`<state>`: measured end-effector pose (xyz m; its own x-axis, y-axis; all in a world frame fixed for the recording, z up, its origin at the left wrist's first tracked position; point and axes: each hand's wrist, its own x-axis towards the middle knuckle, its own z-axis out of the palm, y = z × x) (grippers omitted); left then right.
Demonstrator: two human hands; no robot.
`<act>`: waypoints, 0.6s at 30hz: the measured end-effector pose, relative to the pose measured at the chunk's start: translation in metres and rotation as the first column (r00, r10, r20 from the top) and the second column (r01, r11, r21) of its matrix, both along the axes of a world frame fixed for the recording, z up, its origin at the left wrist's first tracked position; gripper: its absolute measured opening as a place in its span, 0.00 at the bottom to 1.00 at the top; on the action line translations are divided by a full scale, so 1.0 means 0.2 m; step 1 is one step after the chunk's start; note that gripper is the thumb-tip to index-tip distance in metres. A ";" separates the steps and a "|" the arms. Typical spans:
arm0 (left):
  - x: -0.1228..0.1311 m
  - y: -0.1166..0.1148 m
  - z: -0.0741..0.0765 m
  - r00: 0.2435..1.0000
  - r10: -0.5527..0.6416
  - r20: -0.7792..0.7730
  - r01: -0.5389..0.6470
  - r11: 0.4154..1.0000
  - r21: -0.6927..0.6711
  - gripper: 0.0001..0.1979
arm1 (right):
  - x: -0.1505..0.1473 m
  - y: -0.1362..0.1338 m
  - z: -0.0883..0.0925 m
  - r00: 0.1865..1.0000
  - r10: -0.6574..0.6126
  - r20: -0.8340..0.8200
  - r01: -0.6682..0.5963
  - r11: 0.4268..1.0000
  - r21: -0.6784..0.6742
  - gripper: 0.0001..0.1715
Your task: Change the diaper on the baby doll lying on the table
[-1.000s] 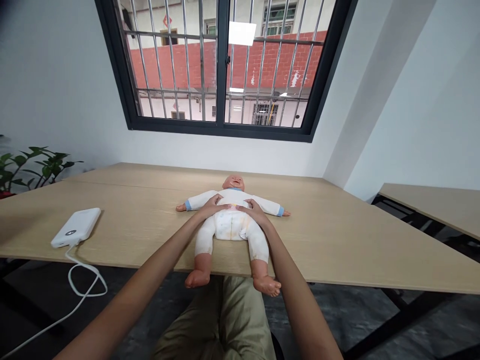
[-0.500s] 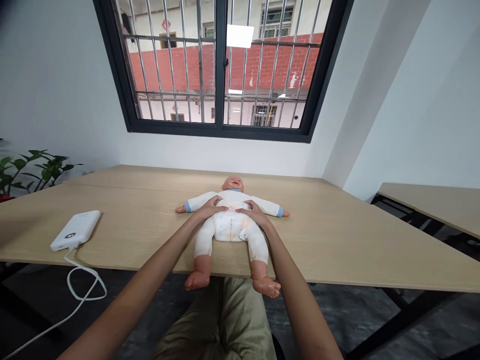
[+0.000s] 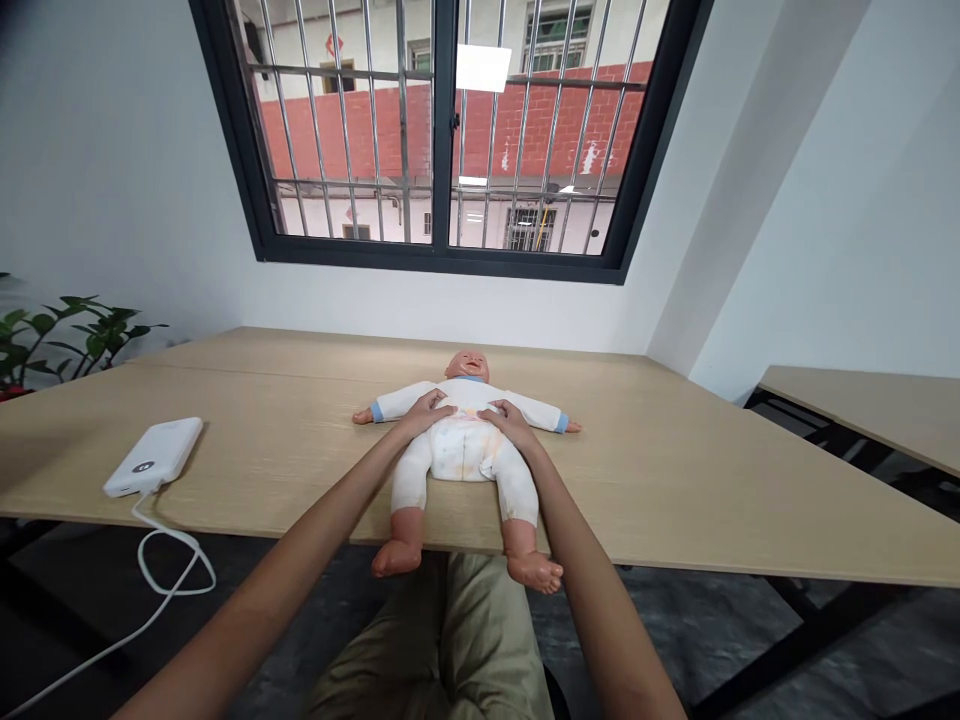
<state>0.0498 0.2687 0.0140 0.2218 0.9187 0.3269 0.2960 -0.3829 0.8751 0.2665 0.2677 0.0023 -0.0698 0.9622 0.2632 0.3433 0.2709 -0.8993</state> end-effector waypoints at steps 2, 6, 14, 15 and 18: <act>-0.01 -0.01 0.01 1.000 -0.009 -0.002 0.009 1.000 -0.011 0.17 | 0.01 0.00 0.00 1.000 0.005 0.011 -0.005 1.000 -0.013 0.28; -0.04 -0.05 0.04 0.998 -0.065 0.001 0.064 0.997 -0.048 0.27 | 0.03 -0.01 0.00 0.996 0.066 0.055 -0.064 0.997 -0.034 0.34; -0.03 -0.01 0.00 0.998 -0.040 0.045 0.041 0.999 -0.023 0.21 | 0.03 0.00 0.00 0.998 0.041 0.044 -0.041 0.999 -0.013 0.27; -0.02 0.00 -0.01 0.998 -0.030 0.060 0.031 1.000 -0.008 0.19 | 0.02 0.00 0.00 0.999 0.033 0.031 -0.033 0.999 -0.001 0.25; 0.00 0.03 -0.04 0.994 -0.013 0.107 0.011 1.000 0.017 0.15 | 0.01 -0.01 0.02 1.000 0.020 -0.018 -0.019 1.000 0.014 0.22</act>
<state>0.0492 0.2742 0.0067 0.1959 0.9106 0.3639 0.1963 -0.4000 0.8952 0.2676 0.2653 0.0055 -0.0836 0.9569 0.2783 0.3214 0.2902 -0.9014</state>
